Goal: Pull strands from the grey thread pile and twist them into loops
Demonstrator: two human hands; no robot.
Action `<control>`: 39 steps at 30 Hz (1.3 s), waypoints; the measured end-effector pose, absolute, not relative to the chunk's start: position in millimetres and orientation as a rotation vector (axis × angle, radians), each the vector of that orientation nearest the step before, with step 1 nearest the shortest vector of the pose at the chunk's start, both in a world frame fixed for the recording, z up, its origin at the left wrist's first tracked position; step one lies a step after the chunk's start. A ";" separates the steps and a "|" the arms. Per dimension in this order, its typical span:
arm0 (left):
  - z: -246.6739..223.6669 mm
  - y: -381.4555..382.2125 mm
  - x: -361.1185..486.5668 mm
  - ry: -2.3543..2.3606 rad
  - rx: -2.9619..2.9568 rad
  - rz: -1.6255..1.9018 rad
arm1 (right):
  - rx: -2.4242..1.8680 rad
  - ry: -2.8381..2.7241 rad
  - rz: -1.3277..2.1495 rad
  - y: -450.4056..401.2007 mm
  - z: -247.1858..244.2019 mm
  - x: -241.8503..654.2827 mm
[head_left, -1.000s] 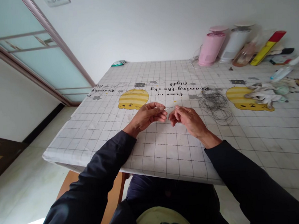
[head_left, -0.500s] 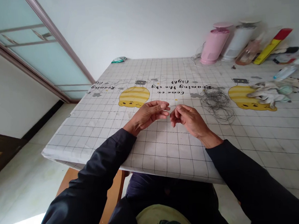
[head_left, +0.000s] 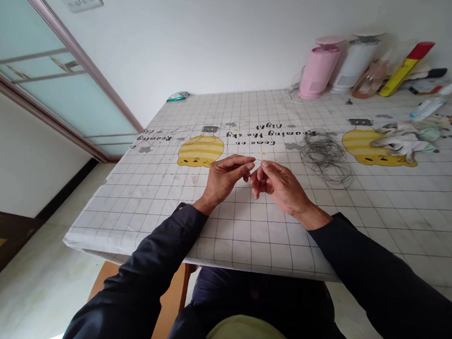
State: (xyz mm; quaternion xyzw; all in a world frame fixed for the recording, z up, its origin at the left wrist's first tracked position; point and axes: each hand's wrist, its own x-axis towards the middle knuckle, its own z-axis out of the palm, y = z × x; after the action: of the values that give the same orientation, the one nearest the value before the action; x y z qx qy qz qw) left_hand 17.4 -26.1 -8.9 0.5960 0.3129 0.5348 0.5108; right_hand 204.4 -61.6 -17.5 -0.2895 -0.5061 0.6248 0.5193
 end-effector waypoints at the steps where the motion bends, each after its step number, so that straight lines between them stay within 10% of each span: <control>1: -8.5 -26.2 17.6 0.766 1.435 1.294 | -0.700 -1.229 1.490 -62.4 -16.6 204.0; 39: -9.9 -30.7 14.4 0.530 1.481 0.913 | -0.900 -1.856 1.557 -44.4 6.3 275.2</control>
State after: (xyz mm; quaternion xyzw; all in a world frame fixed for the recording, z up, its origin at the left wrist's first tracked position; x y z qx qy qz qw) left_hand 14.4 -30.7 -9.9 0.6424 0.2300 0.3963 0.6143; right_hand 275.2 -44.4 6.3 -0.3349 -0.6905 0.5793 0.2747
